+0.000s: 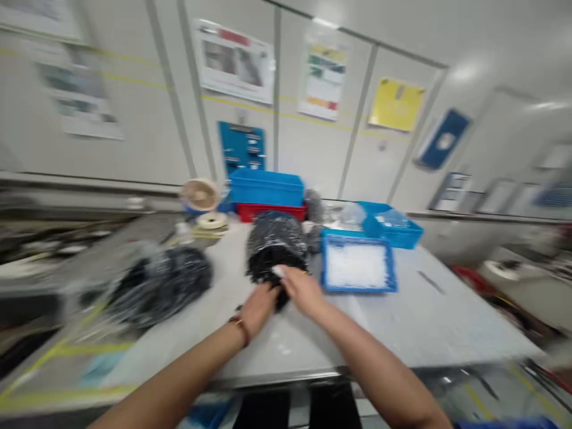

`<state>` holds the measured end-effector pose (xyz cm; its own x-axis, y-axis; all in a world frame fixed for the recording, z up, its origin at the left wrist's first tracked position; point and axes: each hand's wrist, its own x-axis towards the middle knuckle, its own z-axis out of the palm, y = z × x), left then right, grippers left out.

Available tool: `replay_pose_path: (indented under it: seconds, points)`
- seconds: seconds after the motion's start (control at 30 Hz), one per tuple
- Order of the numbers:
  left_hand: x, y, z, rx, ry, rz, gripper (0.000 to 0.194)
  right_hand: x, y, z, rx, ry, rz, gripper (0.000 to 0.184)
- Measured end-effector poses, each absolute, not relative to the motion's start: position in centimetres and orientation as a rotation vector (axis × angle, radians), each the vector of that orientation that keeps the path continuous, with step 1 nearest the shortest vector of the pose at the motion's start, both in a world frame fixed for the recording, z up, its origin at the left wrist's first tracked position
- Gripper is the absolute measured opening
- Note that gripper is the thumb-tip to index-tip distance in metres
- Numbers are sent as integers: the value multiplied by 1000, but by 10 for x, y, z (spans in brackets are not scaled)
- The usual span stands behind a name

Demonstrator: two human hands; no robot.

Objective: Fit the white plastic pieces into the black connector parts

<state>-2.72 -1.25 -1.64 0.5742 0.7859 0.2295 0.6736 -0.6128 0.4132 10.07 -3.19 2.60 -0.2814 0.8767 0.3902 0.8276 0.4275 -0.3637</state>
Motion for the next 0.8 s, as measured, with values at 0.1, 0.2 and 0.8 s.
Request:
replay_pose_path:
  seconds: [0.1,0.2,0.8]
  points:
    - [-52,-6,-6,2492,1254,505,39,115,-20,19,-1298,-2094,248,37]
    - [-61,7,16,2484,1191,486,34,128,-18,17,-1292,-2012,308,36]
    - [-68,-15,31,2488,1372,376,14,130,-34,-4,-1443,-2076,310,29]
